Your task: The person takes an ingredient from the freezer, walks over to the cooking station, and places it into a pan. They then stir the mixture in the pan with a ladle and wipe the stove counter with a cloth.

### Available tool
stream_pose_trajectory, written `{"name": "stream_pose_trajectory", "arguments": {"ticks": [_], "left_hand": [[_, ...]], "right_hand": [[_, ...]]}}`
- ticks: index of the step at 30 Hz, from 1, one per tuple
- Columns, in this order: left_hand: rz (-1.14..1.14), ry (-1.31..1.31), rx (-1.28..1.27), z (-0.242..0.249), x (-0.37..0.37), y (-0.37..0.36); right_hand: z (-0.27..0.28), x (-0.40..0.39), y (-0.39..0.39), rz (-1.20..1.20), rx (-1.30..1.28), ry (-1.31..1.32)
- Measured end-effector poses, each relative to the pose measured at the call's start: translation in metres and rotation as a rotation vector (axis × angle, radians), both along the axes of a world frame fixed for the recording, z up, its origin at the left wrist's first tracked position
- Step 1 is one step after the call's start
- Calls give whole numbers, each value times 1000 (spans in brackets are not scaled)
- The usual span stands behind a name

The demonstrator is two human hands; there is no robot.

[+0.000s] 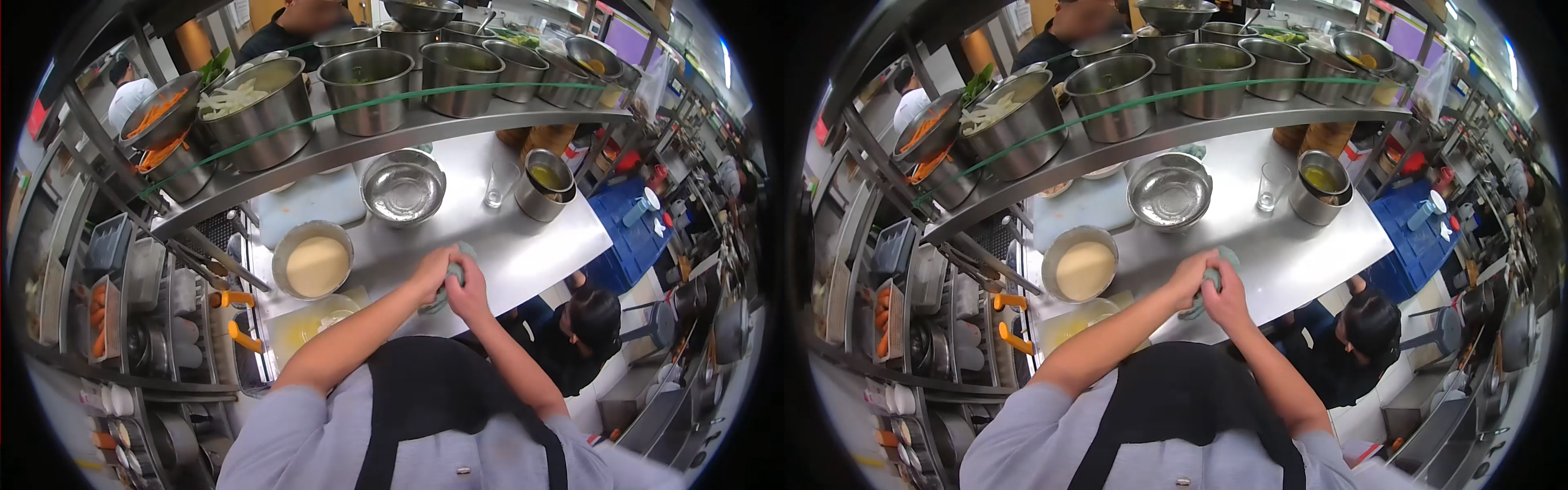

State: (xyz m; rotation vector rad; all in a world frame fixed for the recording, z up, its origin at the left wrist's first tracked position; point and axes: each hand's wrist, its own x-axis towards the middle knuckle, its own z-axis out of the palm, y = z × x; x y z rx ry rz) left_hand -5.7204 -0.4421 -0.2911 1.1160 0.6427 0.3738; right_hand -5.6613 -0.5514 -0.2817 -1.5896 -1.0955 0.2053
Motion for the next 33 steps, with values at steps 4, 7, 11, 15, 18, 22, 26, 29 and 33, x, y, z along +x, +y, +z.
{"name": "stream_pose_trajectory", "arguments": {"ticks": [4,7,11,15,18,22,26,29,33], "left_hand": [[62,55,160,-17,19,42],[143,261,799,-8,20,64],[-184,344,1153,-8,29,62],[-730,382,1591,-60,39,56],[-1054,534,1695,-86,70,54],[-1346,619,2050,-64,105,35],[-1118,154,1962,-32,94,-96],[-1167,-275,1668,-35,39,-204],[-1624,-454,1262,-102,-78,-338]], "right_hand": [[15,-8,10,-37,-31,-45],[2,-38,-19,-204,-83,-90],[-46,-102,-76,-412,-258,323],[-122,-191,-157,-401,-352,334],[-165,-286,-256,-405,-616,585],[-196,-396,-319,-872,-648,789],[-216,-491,-336,-1085,-642,1015],[-230,-552,-339,-1111,-698,1114],[-287,-632,-358,-1186,-638,1158]]}}
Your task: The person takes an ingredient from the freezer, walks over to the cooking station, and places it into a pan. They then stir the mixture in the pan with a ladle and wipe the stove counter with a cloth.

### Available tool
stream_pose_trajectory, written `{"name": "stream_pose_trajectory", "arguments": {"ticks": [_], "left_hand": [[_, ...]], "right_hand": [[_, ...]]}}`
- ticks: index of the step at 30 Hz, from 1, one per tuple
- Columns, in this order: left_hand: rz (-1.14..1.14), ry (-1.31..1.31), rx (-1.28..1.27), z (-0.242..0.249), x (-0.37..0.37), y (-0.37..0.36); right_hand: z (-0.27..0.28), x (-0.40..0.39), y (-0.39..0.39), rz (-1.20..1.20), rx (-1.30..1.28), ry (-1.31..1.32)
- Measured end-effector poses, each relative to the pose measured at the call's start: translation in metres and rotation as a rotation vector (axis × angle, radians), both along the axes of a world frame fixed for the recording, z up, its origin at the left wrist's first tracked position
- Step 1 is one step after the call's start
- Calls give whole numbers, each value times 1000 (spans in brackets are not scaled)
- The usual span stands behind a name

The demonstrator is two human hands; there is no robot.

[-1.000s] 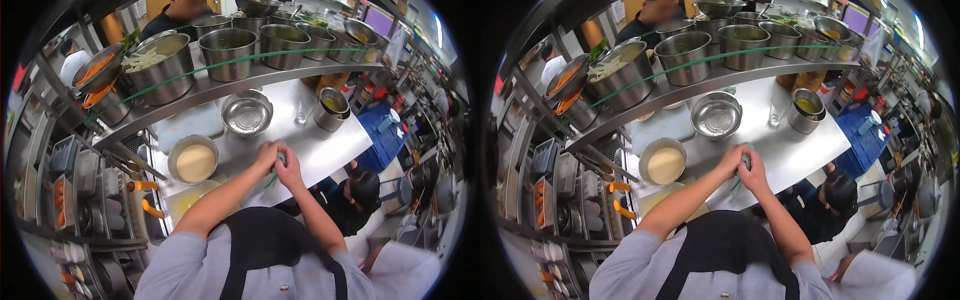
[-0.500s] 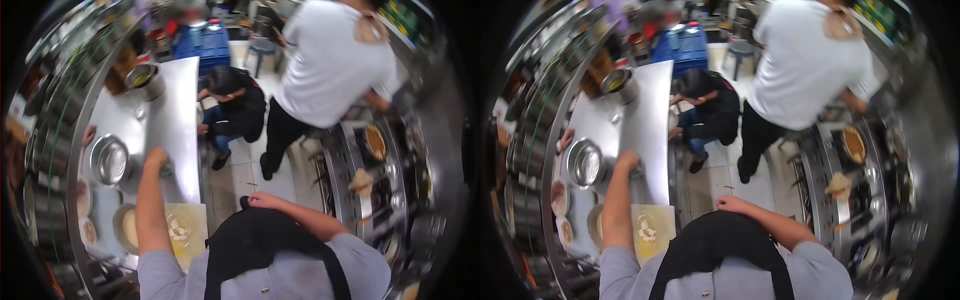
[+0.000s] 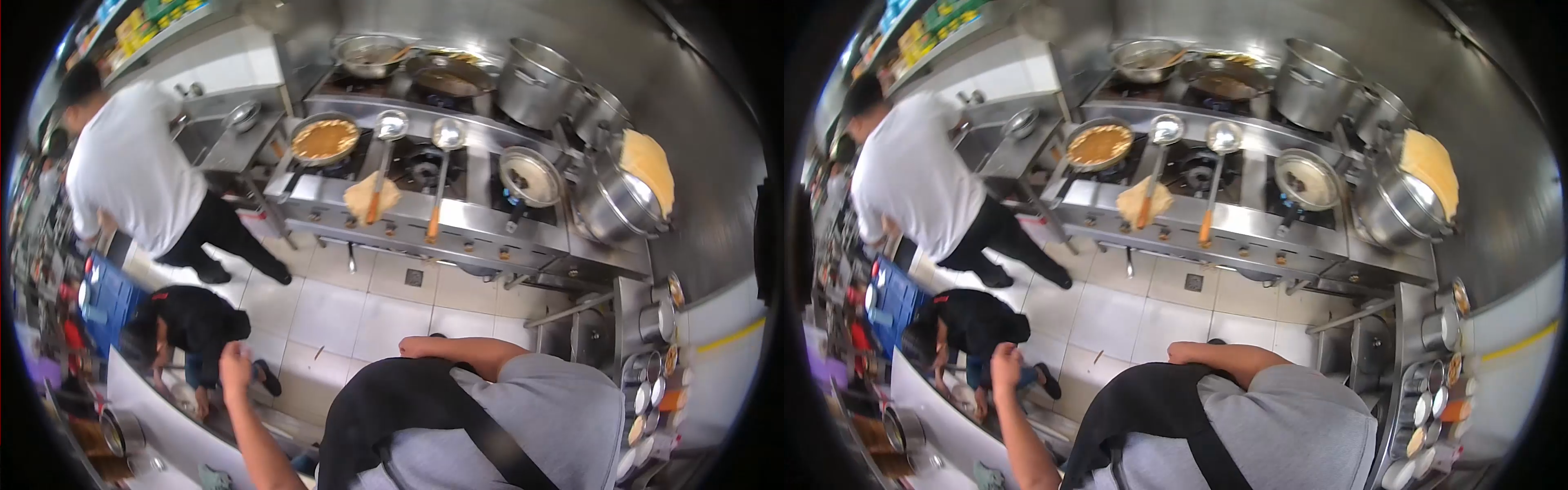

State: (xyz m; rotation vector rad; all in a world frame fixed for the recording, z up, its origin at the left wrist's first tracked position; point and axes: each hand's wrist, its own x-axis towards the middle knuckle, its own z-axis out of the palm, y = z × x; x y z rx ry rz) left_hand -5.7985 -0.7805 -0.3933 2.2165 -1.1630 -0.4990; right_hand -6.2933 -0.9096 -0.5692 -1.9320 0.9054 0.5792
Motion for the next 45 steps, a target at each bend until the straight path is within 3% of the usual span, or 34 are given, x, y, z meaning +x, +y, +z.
{"name": "stream_pose_trajectory", "arguments": {"ticks": [1,2,4,6,7,9,10,11,13,15,16,18,20,21,22,23,24,26,27,28,29,32,34,35,36,38,42,44,45], "left_hand": [[-98,-13,120,25,-64,-24],[-135,20,109,-39,-85,-39],[-331,156,319,-67,-171,-65],[-603,306,332,-149,-220,-70],[-884,236,385,-158,-241,-75],[-1041,244,642,-170,-273,-62],[-1064,245,787,-168,-283,-55],[-1090,229,896,-169,-292,-52],[-1203,132,1035,-170,-299,-60],[-1366,-14,1076,-170,-306,-81],[-1432,-91,1061,-169,-309,-96],[-1389,-171,987,-163,-314,-133],[-1049,-86,797,-147,-314,-172],[-895,-27,678,-139,-313,-192],[-912,-73,535,-141,-309,-213],[-754,13,509,-145,-306,-231],[-600,95,478,-148,-304,-251],[-532,175,440,-127,-304,-285],[-532,178,414,-129,-300,-300],[-544,178,410,-130,-294,-310],[-563,222,442,-133,-288,-321],[-607,326,490,-148,-254,-345],[-617,416,534,-141,-226,-356],[-631,426,535,-136,-208,-358],[-592,526,551,-131,-187,-357],[-556,653,577,-130,-149,-354],[-396,799,585,-145,-47,-351],[-454,639,587,-158,1,-355],[-431,630,589,-157,18,-359]], "right_hand": [[23,-20,-7,-93,-7,-34],[33,-41,-16,-119,-14,-34],[37,-78,-35,-171,-68,-57],[29,-121,-53,-213,-95,-28],[21,-148,-63,-248,-118,14],[-26,-213,-83,326,-416,-59],[-55,-248,-83,-74,-357,-34],[-68,-282,-84,41,-472,-57],[-35,-337,-78,220,-635,27],[-54,-393,-64,215,-526,173],[-53,-411,-56,7,-329,293],[-57,-439,-42,-290,-10,344],[-92,-467,-36,293,-389,-18],[-74,-449,-46,228,-285,42],[-59,-428,-58,-7,-303,-53],[-39,-399,-71,-249,-318,-143],[13,-351,-88,-702,-168,-240],[61,-271,-148,-636,-305,-472],[107,-227,-180,-658,-216,-485],[98,-193,-210,-659,-284,-524],[101,-155,-239,-625,-448,-790],[105,-49,-327,-764,-368,-685],[79,13,-381,-809,-458,-651],[76,38,-403,-961,-370,-568],[77,60,-417,-1109,-277,-478],[79,86,-431,-1116,-368,-361],[81,118,-447,-1352,-336,-419],[128,110,-445,-1594,203,-784],[157,107,-441,-1616,199,-765]]}}
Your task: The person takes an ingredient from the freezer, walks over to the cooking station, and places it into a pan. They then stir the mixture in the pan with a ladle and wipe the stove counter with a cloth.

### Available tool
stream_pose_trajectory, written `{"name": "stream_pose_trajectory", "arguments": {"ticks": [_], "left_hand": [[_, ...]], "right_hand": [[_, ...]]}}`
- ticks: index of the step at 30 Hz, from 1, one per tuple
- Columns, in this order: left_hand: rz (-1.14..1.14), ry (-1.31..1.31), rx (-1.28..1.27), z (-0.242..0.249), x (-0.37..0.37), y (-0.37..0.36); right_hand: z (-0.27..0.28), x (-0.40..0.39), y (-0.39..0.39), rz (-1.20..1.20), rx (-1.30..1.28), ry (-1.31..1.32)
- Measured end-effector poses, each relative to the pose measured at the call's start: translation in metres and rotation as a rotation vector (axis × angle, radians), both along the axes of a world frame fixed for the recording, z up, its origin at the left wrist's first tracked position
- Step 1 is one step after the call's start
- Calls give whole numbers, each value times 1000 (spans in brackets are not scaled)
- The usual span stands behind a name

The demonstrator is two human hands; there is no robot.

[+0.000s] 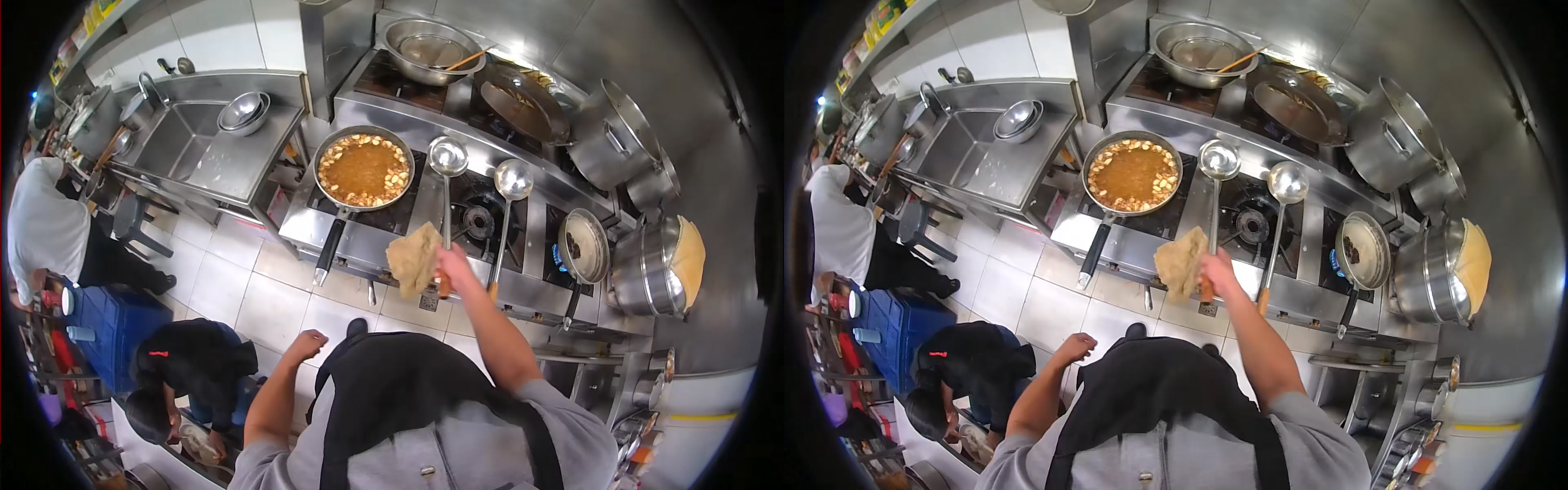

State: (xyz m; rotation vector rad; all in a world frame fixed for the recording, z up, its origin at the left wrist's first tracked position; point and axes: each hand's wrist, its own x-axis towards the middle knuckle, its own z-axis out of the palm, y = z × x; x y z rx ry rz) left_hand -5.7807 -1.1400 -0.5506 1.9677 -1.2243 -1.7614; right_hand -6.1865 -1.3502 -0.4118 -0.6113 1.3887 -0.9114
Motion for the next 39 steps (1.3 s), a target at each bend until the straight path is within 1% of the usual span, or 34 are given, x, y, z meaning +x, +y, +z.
{"name": "stream_pose_trajectory", "arguments": {"ticks": [1,3,4,5,6,7,8,9,10,11,12,13,14,15,16,17,19,20,22,26,29,31,32,34,35,37,39], "left_hand": [[20,-17,1,2,13,-8],[75,19,-57,2,28,-28],[172,176,-42,1,33,-40],[201,170,-7,12,30,-56],[276,240,17,22,25,-73],[319,276,36,47,16,-91],[381,409,16,53,11,-106],[475,581,44,74,2,-120],[568,754,72,100,-8,-133],[567,755,72,121,-16,-145],[558,886,106,140,-23,-156],[548,1019,142,149,-27,-164],[546,1023,142,151,-29,-172],[517,1100,183,151,-31,-179],[487,1175,222,151,-31,-184],[487,1178,217,147,-30,-189],[452,1264,263,138,-27,-195],[458,1267,259,137,-27,-194],[471,1248,246,136,-27,-193],[530,1234,235,143,-29,-189],[538,1215,218,142,-29,-190],[529,1234,221,142,-29,-190],[531,1233,222,142,-29,-190],[529,1227,224,140,-29,-191],[530,1226,228,141,-29,-191],[543,1212,231,142,-30,-191],[543,1204,232,144,-30,-191]], "right_hand": [[27,-3,1,-13,11,12],[46,-11,13,27,2,83],[51,-14,22,62,-11,140],[61,-15,29,65,-8,150],[71,-15,35,89,-52,273],[82,-12,38,111,-97,392],[96,-6,37,133,-171,473],[105,-3,33,134,-172,475],[113,-1,26,205,-208,580],[123,2,20,274,-242,684],[136,10,14,323,-225,787],[130,10,5,322,-223,790],[117,8,-6,388,-368,1021],[117,11,-14,452,-517,1251],[117,14,-21,485,-496,1280],[117,19,-30,485,-502,1281],[112,25,-47,558,-397,1460],[110,25,-53,564,-403,1460],[106,25,-62,653,-391,1553],[98,26,-65,696,-368,1566],[92,27,-60,706,-324,1517],[83,24,-53,700,-356,1323],[86,28,-47,702,-355,1322],[109,42,-33,725,-272,1098],[116,45,-30,726,-268,1097],[129,51,-23,723,11,743],[144,58,-17,711,61,696]]}}
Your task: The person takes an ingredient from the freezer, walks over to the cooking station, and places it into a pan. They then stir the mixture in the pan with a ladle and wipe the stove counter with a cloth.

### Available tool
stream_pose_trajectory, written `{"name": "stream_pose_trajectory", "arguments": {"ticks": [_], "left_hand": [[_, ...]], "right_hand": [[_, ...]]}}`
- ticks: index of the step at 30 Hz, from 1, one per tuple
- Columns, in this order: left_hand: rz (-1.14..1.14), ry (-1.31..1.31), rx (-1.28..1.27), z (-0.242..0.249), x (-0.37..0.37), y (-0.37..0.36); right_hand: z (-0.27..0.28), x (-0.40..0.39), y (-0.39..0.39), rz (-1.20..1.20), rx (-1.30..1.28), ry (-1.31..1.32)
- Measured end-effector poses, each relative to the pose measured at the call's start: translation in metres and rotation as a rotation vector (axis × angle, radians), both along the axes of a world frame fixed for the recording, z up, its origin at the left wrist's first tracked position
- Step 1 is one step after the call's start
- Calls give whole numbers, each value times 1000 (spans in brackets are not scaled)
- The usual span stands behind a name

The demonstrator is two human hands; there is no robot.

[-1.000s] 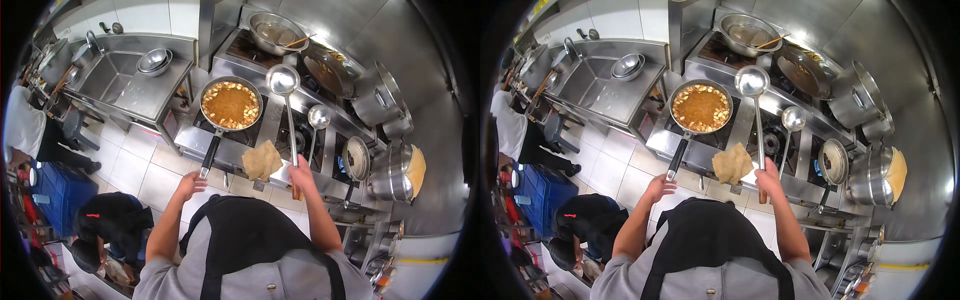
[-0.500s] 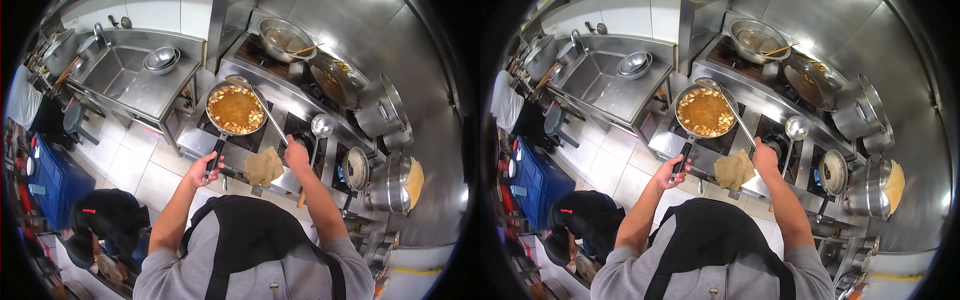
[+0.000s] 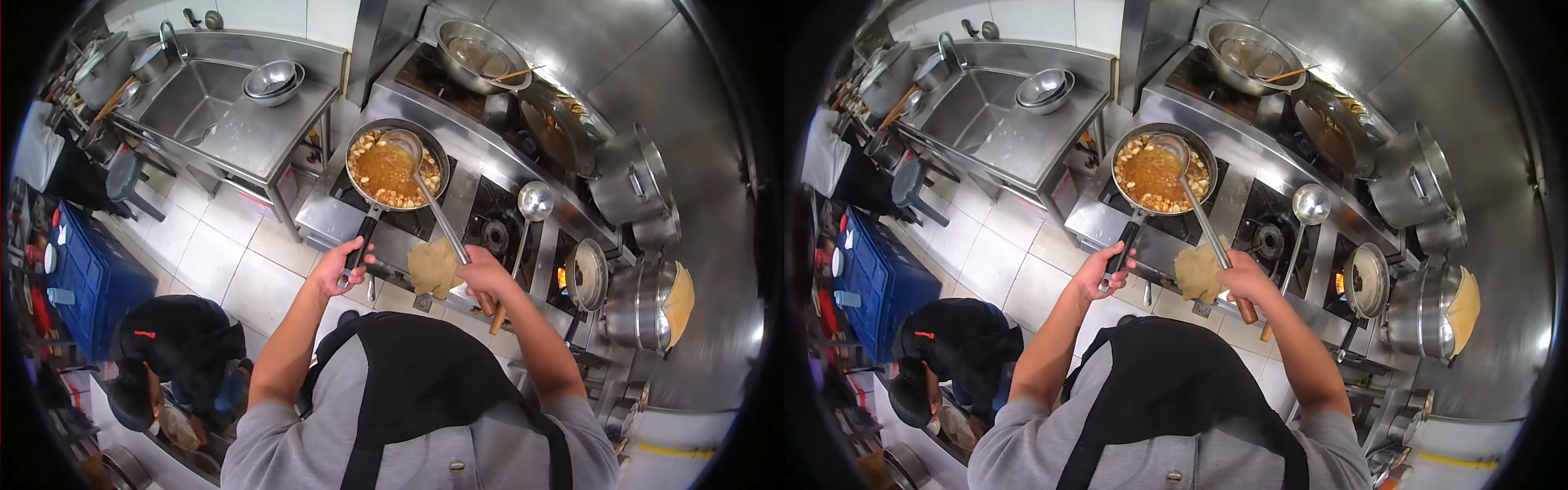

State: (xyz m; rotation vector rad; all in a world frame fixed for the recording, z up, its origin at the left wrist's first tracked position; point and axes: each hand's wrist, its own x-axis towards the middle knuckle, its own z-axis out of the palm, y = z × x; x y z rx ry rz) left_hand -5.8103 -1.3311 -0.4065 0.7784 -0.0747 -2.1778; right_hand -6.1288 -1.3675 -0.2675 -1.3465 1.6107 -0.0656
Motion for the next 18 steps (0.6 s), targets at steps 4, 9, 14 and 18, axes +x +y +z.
{"name": "stream_pose_trajectory", "arguments": {"ticks": [4,9,14,18], "left_hand": [[7,14,-12,-4,0,0],[3,29,-13,-4,0,-1],[-3,40,-23,-5,0,-1],[-2,31,-18,-2,0,-1]], "right_hand": [[0,-11,3,-153,267,-374],[25,-3,31,-223,310,-434],[22,-8,55,-137,177,-346],[32,-7,70,-93,66,-190]]}}
